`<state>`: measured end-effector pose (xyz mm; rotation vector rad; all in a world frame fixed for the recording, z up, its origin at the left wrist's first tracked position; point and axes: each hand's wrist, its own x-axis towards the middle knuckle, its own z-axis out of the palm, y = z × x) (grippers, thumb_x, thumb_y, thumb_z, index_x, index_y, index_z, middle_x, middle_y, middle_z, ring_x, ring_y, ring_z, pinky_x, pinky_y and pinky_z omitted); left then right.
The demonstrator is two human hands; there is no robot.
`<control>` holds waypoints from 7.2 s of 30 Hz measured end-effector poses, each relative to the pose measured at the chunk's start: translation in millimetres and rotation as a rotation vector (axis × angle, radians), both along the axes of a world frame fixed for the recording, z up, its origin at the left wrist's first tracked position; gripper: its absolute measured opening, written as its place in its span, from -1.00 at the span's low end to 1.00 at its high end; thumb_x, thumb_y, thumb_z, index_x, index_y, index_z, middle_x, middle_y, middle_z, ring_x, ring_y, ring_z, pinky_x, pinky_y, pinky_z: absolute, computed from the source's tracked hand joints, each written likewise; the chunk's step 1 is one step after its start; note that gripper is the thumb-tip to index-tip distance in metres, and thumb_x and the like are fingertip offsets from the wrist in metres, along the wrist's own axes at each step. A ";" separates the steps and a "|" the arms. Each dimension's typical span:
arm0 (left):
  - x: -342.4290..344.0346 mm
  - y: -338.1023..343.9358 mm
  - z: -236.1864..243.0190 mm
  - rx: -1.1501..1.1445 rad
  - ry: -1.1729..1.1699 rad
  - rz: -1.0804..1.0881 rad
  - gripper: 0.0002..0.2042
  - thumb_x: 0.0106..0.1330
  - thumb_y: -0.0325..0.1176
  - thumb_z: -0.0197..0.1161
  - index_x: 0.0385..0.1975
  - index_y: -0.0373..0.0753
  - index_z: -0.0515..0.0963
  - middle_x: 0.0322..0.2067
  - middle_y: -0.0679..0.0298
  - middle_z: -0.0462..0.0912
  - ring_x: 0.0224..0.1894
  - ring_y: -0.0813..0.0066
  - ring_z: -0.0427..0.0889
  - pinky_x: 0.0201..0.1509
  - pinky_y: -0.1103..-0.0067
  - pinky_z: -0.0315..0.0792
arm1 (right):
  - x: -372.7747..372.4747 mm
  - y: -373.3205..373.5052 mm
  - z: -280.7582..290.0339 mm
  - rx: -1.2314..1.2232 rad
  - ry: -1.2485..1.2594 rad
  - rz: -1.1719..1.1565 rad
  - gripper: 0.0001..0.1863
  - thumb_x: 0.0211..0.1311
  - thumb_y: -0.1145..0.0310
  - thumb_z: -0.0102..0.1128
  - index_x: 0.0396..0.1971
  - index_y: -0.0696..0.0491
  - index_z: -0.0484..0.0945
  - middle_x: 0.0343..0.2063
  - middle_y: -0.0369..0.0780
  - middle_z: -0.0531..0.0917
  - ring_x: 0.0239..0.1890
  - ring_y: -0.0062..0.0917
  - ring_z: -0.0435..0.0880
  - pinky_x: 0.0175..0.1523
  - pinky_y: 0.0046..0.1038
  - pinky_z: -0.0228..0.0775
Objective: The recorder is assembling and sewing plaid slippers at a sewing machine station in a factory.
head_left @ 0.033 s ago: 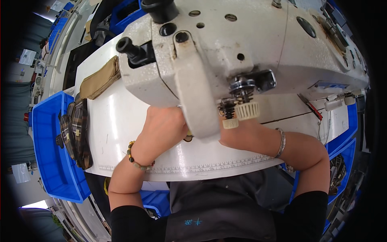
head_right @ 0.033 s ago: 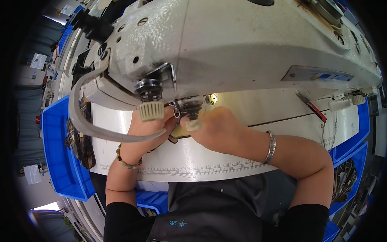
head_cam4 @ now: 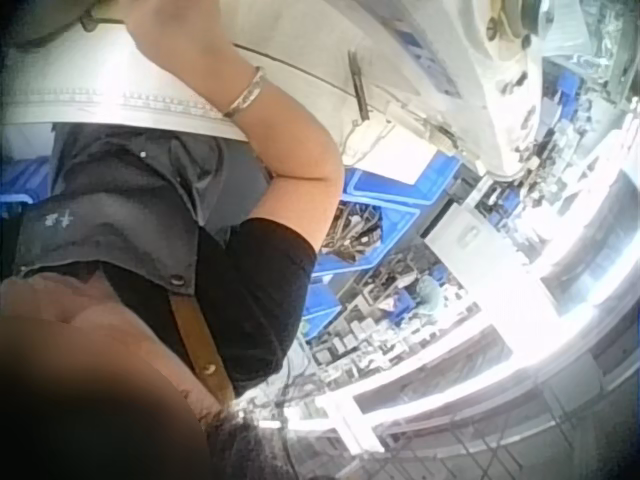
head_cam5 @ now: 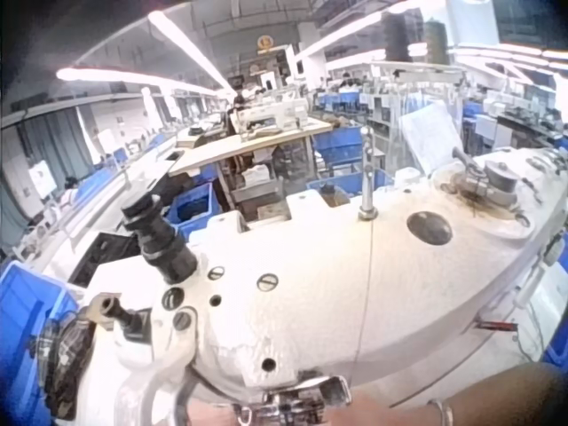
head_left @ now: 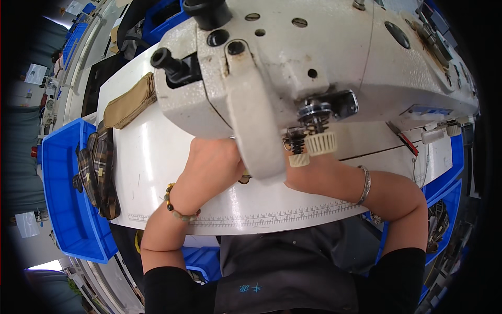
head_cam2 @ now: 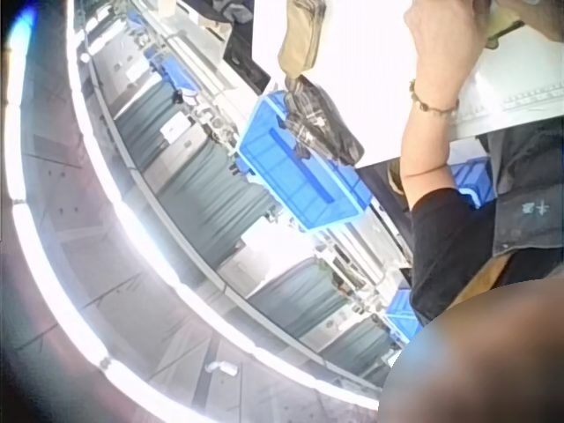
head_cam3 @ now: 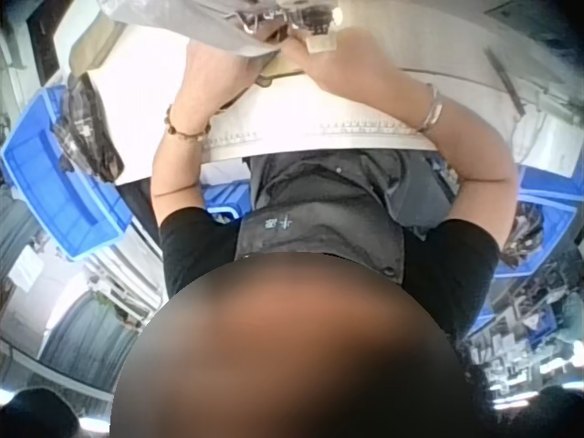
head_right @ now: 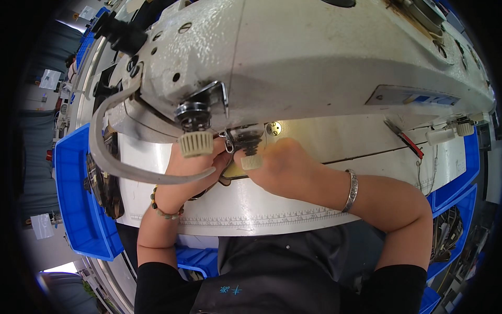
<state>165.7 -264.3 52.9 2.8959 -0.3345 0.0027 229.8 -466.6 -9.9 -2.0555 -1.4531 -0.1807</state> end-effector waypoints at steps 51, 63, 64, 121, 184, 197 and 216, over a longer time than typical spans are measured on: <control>-11.1 8.5 9.3 -0.065 0.082 -0.065 -0.81 0.10 -0.39 0.37 -0.29 -0.23 0.61 -0.42 0.12 0.57 -0.36 0.09 0.59 -0.25 0.26 0.47 | 4.1 2.2 -11.8 0.096 -0.105 0.060 -0.78 0.10 0.42 0.22 -0.22 0.05 0.60 -0.68 -0.27 0.54 -0.64 -0.38 0.61 -0.54 -0.33 0.44; -7.3 25.0 10.5 -0.238 -0.513 -0.186 -0.68 -0.13 -0.42 0.50 -0.82 -0.18 0.40 -0.52 0.30 0.63 -0.44 0.39 0.65 -0.40 0.54 0.45 | -0.8 -3.8 2.1 0.023 -0.210 0.087 -0.86 0.07 0.39 0.21 -0.36 0.02 0.66 -0.62 -0.20 0.52 -0.61 -0.34 0.61 -0.54 -0.33 0.43; -7.2 21.7 10.9 -0.231 -0.514 -0.186 -0.68 -0.13 -0.42 0.50 -0.82 -0.18 0.40 -0.52 0.30 0.63 -0.44 0.39 0.65 -0.40 0.54 0.45 | -7.9 -3.2 2.3 -0.036 -0.235 0.080 -0.88 0.04 0.39 0.21 -0.41 0.05 0.65 -0.59 -0.18 0.54 -0.63 -0.35 0.59 -0.57 -0.34 0.40; -30.7 -18.7 -18.7 -0.093 -0.182 -0.143 -0.61 -0.13 -0.56 0.32 -0.20 -0.14 0.70 -0.29 0.38 0.54 -0.26 0.29 0.47 0.28 0.11 0.16 | -35.7 -12.4 24.3 -0.103 -0.596 0.214 -0.79 0.01 0.32 0.17 -0.56 0.19 0.60 -0.43 0.06 0.72 -0.64 -0.60 0.55 -0.61 -0.59 0.19; -27.2 -13.3 -11.4 -0.097 -0.269 -0.199 -0.77 -0.03 -0.40 0.43 -0.30 -0.09 0.70 -0.45 0.44 0.48 -0.34 0.42 0.45 -0.10 0.35 0.18 | -36.9 -13.5 23.0 -0.079 -0.504 0.183 -0.79 -0.02 0.35 0.18 -0.49 0.20 0.61 -0.41 0.03 0.71 -0.66 -0.62 0.53 -0.60 -0.60 0.29; -14.0 -6.4 -21.9 -0.249 -0.259 -0.212 -0.74 -0.07 -0.50 0.41 -0.31 -0.21 0.70 -0.42 0.32 0.53 -0.34 0.27 0.52 -0.32 0.40 0.42 | -28.7 -7.9 17.5 -0.040 -0.484 0.179 -0.82 -0.14 0.39 0.20 -0.56 0.21 0.59 -0.52 0.06 0.67 -0.72 -0.60 0.49 -0.68 -0.55 0.25; -0.4 30.3 -17.3 -0.390 -0.105 -0.102 -0.86 0.23 -0.45 0.37 -0.26 -0.31 0.63 -0.43 0.14 0.65 -0.41 0.18 0.63 -0.34 0.42 0.50 | -10.4 2.6 1.6 0.007 -0.256 0.016 -0.71 -0.10 0.42 0.24 -0.30 0.20 0.62 -0.74 -0.26 0.51 -0.72 -0.47 0.57 -0.64 -0.37 0.41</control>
